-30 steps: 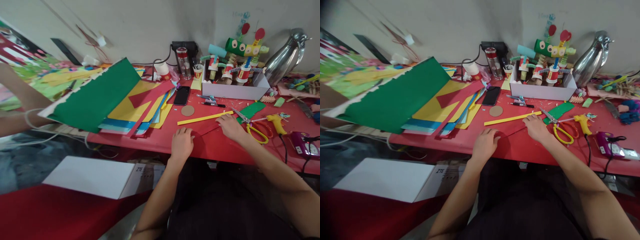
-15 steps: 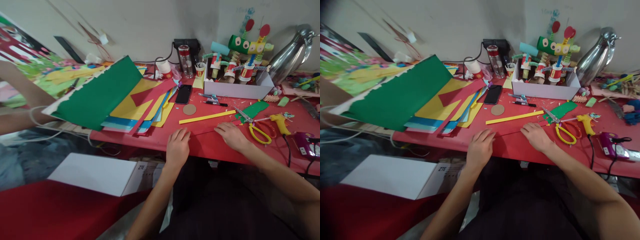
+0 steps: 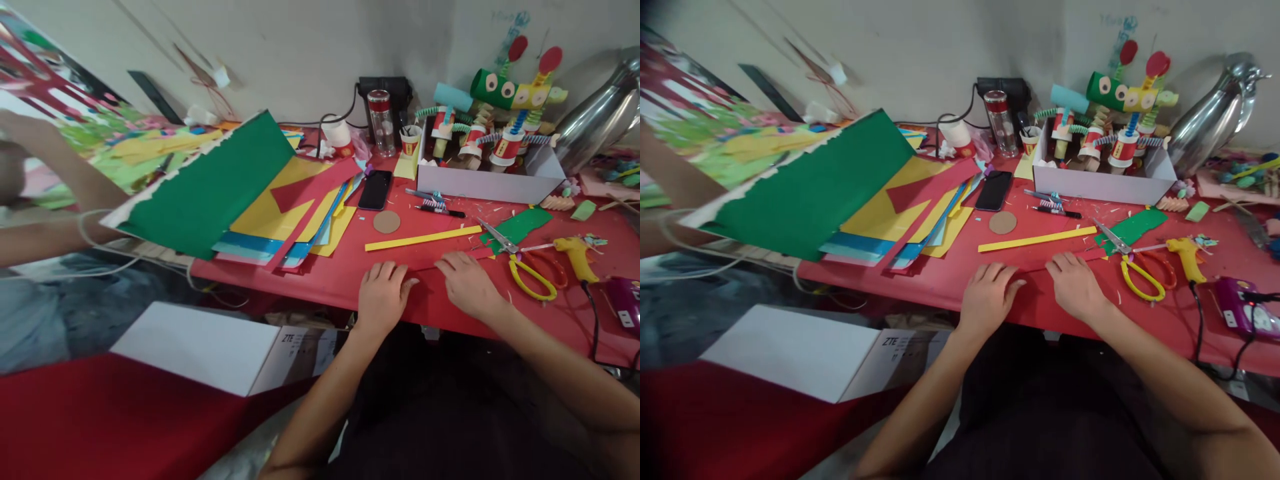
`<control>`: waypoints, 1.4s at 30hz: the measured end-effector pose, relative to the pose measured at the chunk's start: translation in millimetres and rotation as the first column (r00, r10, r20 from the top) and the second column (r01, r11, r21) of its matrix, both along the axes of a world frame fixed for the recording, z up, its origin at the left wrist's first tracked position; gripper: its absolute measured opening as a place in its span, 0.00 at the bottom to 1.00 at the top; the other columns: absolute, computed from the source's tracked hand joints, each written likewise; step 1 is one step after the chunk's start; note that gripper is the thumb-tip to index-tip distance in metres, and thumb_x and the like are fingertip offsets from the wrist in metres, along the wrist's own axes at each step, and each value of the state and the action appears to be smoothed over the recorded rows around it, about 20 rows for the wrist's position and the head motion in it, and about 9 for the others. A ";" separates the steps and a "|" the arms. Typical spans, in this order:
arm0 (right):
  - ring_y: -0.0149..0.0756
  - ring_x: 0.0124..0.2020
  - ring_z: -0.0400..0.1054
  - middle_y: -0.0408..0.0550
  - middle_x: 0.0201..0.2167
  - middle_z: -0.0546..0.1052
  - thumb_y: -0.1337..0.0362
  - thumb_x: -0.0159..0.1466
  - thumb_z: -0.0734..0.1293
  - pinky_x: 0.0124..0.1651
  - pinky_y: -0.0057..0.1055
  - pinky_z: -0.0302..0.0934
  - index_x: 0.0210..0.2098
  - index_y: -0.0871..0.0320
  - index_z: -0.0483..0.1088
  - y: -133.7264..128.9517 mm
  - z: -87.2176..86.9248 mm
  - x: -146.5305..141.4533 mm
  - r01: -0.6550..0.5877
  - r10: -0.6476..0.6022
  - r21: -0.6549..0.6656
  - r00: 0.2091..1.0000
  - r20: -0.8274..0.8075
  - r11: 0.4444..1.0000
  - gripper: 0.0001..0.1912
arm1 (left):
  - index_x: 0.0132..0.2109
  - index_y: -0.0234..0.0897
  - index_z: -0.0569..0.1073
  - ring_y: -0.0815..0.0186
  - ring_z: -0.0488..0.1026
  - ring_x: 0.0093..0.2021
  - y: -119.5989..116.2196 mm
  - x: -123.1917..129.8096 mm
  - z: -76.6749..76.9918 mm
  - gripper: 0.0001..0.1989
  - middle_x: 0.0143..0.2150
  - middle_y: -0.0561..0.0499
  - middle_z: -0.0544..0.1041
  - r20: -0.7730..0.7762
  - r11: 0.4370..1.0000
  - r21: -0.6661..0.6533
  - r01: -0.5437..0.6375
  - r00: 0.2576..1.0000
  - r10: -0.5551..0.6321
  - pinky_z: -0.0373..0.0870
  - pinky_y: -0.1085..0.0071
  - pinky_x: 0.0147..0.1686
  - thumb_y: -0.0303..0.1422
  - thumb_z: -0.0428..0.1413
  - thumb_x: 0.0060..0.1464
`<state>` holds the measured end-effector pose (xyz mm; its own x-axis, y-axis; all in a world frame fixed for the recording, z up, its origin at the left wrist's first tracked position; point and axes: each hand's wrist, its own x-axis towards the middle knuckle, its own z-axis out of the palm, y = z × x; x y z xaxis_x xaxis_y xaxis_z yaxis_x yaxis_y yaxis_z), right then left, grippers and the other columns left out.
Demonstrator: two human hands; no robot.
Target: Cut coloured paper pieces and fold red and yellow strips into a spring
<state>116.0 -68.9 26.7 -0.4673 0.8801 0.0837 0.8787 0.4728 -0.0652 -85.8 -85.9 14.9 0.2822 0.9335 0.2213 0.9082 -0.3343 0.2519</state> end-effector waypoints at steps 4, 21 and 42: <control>0.49 0.50 0.67 0.59 0.46 0.75 0.74 0.63 0.57 0.54 0.49 0.62 0.48 0.60 0.72 11.4 7.7 -4.5 0.019 -0.031 -0.047 0.959 -0.282 0.999 0.18 | 0.43 0.40 0.77 0.61 0.75 0.40 32.9 -18.6 12.4 0.15 0.39 0.45 0.79 0.242 0.997 -0.029 -0.069 0.967 0.074 0.72 0.66 0.40 0.40 0.48 0.64; 0.23 0.21 0.69 0.57 0.69 0.58 0.46 0.71 0.42 0.13 0.19 0.57 0.71 0.52 0.43 200.8 16.2 -122.3 -0.266 -0.860 -0.837 0.053 -0.507 0.477 0.33 | 0.64 0.23 0.59 0.44 0.70 0.57 195.0 -39.7 -23.0 0.33 0.54 0.28 0.74 0.253 0.929 -0.048 -0.367 0.895 0.367 0.62 0.49 0.58 0.36 0.56 0.55; 0.23 0.21 0.64 0.49 0.71 0.52 0.46 0.71 0.46 0.14 0.22 0.57 0.70 0.46 0.47 209.7 8.5 -127.1 -0.248 -0.874 -0.843 -0.031 -0.485 0.477 0.31 | 0.59 0.36 0.67 0.49 0.73 0.53 196.9 -45.6 -14.4 0.23 0.47 0.38 0.79 0.496 0.876 -0.195 -0.441 0.727 0.476 0.69 0.53 0.52 0.27 0.49 0.57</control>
<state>-11.2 140.7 35.3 -0.1223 0.8361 -0.5347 -0.2077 -0.5484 -0.8100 -131.4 111.1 0.4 -0.3232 0.9351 0.1454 0.6745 0.1199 0.7285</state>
